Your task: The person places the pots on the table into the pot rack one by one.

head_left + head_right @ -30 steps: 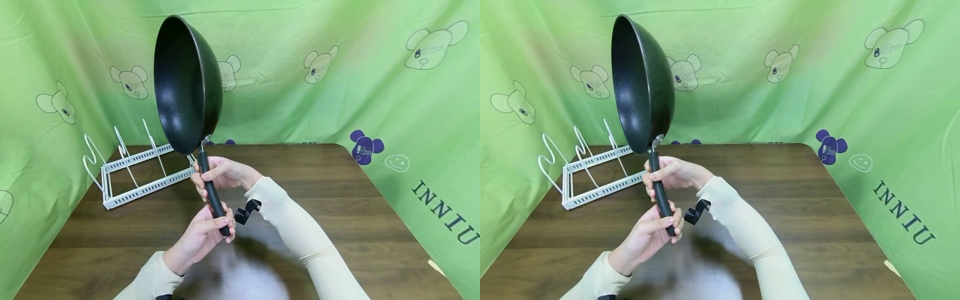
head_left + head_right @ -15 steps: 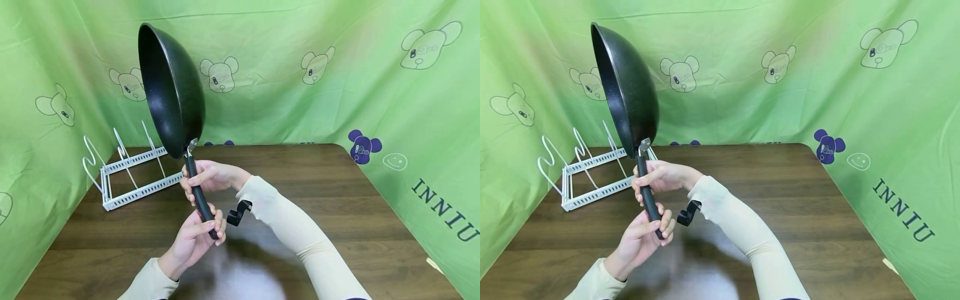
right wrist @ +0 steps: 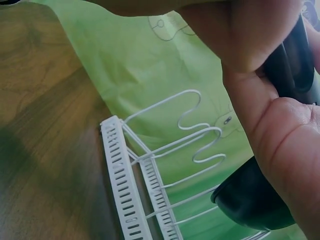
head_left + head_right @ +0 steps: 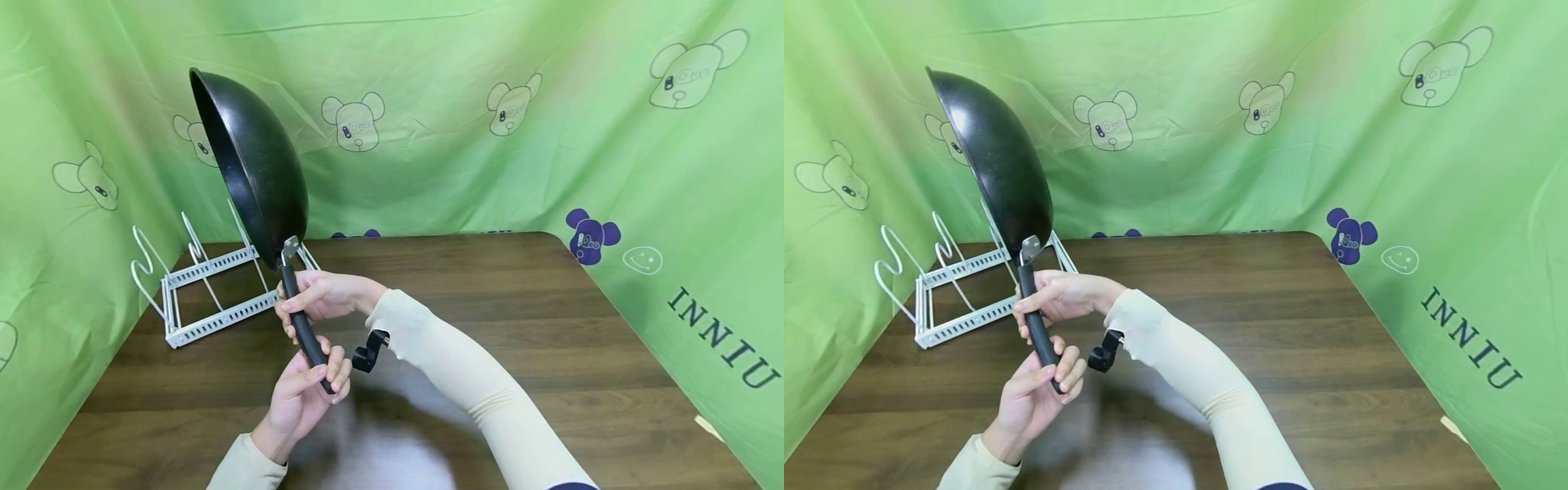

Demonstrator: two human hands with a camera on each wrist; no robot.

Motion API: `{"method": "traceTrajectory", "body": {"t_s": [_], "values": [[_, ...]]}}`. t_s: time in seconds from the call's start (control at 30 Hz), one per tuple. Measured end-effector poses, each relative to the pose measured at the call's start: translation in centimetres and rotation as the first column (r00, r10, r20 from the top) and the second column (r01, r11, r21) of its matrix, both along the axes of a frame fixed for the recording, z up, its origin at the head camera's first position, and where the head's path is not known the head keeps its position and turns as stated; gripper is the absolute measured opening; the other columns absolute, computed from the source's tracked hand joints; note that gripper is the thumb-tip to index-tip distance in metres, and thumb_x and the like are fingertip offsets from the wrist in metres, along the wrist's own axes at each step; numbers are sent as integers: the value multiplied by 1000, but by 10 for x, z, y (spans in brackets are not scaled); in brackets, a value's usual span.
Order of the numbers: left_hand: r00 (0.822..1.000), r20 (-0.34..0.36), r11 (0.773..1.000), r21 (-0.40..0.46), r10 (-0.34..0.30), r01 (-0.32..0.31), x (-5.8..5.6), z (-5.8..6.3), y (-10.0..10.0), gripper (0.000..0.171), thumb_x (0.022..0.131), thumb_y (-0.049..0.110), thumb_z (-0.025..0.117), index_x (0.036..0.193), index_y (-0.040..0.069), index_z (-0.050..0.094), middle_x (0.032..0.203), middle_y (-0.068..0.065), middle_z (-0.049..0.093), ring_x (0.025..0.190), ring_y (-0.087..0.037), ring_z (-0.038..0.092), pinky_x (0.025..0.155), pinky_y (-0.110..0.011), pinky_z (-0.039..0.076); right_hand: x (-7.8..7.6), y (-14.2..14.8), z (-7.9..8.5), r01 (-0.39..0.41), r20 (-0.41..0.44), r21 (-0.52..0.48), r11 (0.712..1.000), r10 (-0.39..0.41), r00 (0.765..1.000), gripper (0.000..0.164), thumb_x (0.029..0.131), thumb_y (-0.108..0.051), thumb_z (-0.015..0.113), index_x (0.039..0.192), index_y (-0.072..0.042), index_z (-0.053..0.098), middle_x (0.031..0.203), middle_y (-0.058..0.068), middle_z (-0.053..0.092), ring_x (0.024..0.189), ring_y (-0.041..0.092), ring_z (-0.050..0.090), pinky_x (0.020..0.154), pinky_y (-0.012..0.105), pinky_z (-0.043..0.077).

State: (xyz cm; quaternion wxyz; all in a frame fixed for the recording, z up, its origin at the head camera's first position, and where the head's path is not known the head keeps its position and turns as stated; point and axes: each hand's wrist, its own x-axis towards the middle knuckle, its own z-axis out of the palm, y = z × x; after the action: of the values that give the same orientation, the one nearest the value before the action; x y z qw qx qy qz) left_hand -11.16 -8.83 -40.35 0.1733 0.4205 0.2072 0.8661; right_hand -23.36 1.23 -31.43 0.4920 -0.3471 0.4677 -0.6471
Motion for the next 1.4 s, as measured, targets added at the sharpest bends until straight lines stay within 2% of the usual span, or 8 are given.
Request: {"method": "traceTrajectory", "body": {"t_s": [0.27, 0.53, 0.83, 1.07, 1.4], "values": [[1000, 1, 999, 39, -2, 2, -2, -9, -5, 24, 102, -1, 30, 120, 6, 43, 97, -3, 53, 85, -12, 51, 64, -23, 32, -3, -9, -7, -9, -21, 35, 999, 10, 1000, 23, 98, 12, 31, 90, -4, 45, 78, 9, 59, 72, 19, 64, 74, 33, 55], [1000, -9, 997, 81, 7, -7, -2, -16, -7, 22, 102, 0, 29, 119, 5, 42, 95, -3, 47, 76, -16, 36, 61, -25, 26, -4, -16, -16, 4, -21, 78, 997, -2, 1000, 26, 99, 11, 33, 86, -5, 49, 76, 8, 61, 71, 19, 64, 70, 33, 54], [999, 39, 995, 93, -22, 18, -6, -27, -9, 22, 102, 0, 26, 119, 5, 40, 97, -4, 49, 78, -15, 37, 62, -24, 27, -8, -19, -30, 52, 4, 119, 992, -52, 999, 26, 99, 10, 35, 82, -4, 49, 72, 8, 61, 69, 19, 63, 67, 32, 54], [996, 81, 992, 120, -47, 37, -6, -36, -10, 20, 102, 0, 29, 118, 4, 41, 95, -4, 48, 76, -16, 33, 62, -24, 25, -10, -21, -43, 80, 35, 161, 984, -87, 996, 24, 99, 9, 36, 83, -3, 50, 73, 8, 61, 69, 20, 63, 67, 33, 55], [992, 112, 992, 119, -51, 38, -10, -46, -14, 20, 102, 1, 31, 118, 4, 43, 95, -4, 50, 76, -15, 34, 62, -23, 26, -15, -25, -55, 93, 55, 189, 978, -105, 993, 21, 99, 8, 38, 85, -3, 48, 73, 8, 60, 68, 20, 64, 67, 33, 55]]}}
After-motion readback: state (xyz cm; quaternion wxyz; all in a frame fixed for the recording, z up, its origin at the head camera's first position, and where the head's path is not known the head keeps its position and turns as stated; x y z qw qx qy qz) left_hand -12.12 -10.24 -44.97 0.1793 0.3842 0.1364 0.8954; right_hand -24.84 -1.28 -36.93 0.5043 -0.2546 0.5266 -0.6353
